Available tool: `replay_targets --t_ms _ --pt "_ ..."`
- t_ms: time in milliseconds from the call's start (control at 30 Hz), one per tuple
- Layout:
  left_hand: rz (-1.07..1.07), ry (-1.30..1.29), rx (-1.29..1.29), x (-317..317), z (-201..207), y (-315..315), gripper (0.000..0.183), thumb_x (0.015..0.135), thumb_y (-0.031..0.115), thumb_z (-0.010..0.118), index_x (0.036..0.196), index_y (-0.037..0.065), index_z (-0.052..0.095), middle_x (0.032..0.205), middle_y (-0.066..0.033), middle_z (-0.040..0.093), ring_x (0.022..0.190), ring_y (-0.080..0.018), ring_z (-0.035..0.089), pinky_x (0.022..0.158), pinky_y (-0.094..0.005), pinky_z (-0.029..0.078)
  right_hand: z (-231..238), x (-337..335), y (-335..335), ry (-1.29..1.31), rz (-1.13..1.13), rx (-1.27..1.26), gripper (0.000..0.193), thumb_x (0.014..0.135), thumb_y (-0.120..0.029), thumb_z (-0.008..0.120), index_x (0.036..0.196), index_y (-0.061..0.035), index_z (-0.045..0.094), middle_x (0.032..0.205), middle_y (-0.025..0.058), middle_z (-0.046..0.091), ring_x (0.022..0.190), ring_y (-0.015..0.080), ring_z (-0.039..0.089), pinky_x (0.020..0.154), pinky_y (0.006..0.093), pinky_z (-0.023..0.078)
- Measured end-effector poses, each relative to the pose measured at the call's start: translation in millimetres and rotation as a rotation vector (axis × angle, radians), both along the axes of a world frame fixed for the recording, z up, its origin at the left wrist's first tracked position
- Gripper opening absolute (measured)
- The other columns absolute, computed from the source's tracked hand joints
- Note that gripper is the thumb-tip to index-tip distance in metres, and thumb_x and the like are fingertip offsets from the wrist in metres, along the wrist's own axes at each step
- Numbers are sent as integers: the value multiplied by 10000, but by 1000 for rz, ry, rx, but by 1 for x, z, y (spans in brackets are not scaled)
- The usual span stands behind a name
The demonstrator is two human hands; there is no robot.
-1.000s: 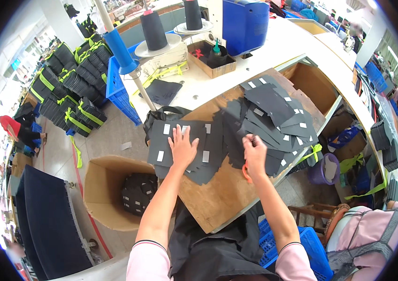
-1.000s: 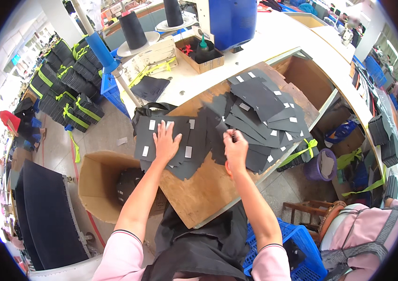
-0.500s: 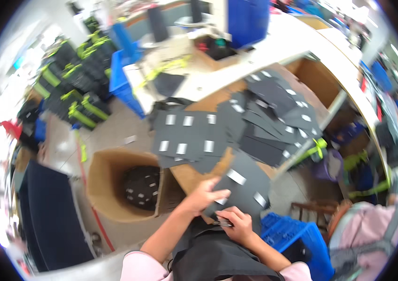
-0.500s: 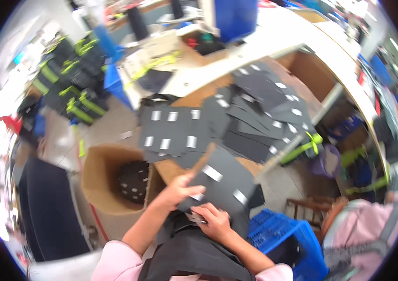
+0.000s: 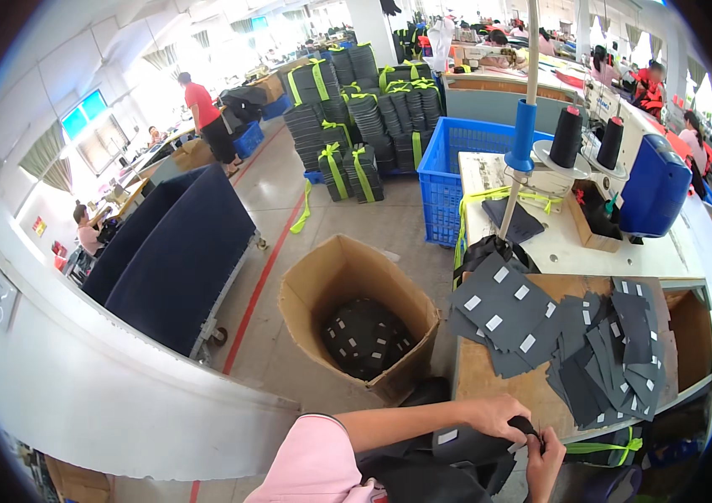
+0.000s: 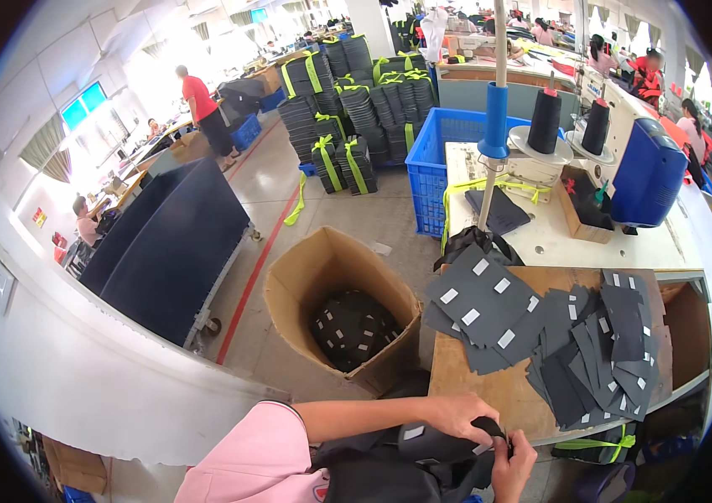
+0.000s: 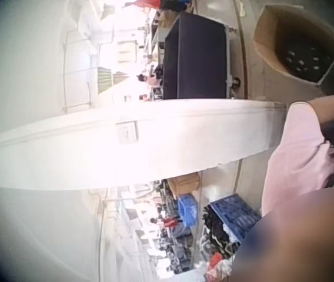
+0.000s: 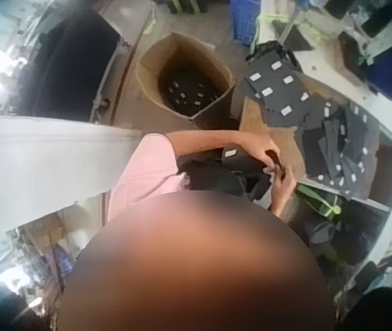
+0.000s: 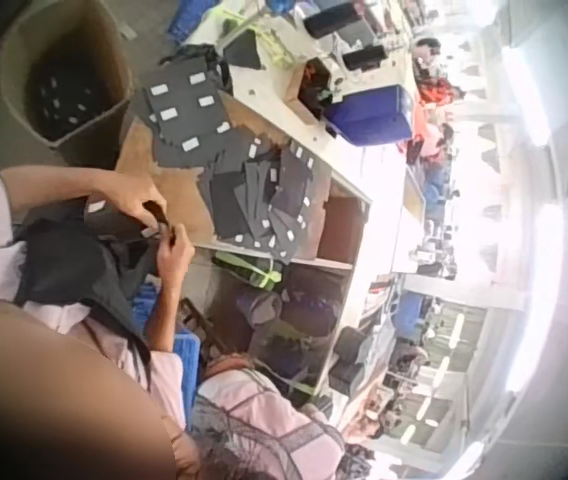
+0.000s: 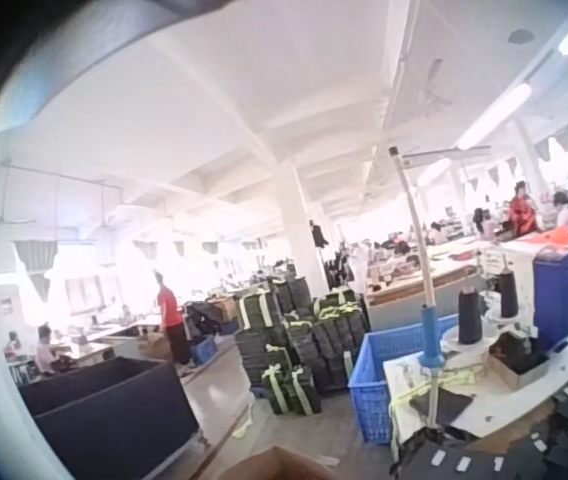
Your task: The recorder is using scissors to trim or prepare individual fabric patches from a stack on a workbench in a factory setting.
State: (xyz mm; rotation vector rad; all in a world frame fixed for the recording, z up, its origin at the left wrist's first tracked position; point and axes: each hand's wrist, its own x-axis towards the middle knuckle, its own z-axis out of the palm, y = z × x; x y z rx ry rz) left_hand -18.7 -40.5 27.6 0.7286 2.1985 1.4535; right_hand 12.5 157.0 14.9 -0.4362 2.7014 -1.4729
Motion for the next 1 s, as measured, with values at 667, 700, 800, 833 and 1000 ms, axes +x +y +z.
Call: replay_targets --t_ms 667,700,800,833,1000 --pt "364 -494 290 27 -26 3 424 903 376 526 1028 -24 593 926 -117 619 844 -188 548 780 -306 428 -23 21 -32 295 -266 -255 166 810 26 540 976 11 543 725 -8 442 616 74 377 545 213 324" --pt "358 -534 320 29 -26 3 426 907 379 520 1039 -19 594 944 -110 618 860 -183 546 786 -307 429 -27 21 -29 211 -205 -209 164 818 25 529 981 16 540 733 1 447 620 78 381 552 214 330" --pt "345 -627 343 29 -23 7 420 910 380 518 1055 -6 599 962 -87 624 888 -156 545 805 -297 429 -33 16 -25 199 -246 -196 149 838 -1 531 985 25 541 761 23 471 621 91 403 544 227 346" --pt "447 -514 252 27 -25 10 403 908 365 525 1051 -3 602 961 -84 629 889 -143 549 809 -288 431 -29 15 -24 277 -343 -231 144 851 -26 544 984 30 545 780 36 491 618 100 422 528 240 357" --pt "614 -522 434 21 -19 -16 228 882 230 569 939 17 629 872 -38 635 816 -91 559 753 -248 449 -6 16 -44 228 -130 -101 336 751 -37 632 1067 -17 523 878 121 553 765 230 577 682 302 472"
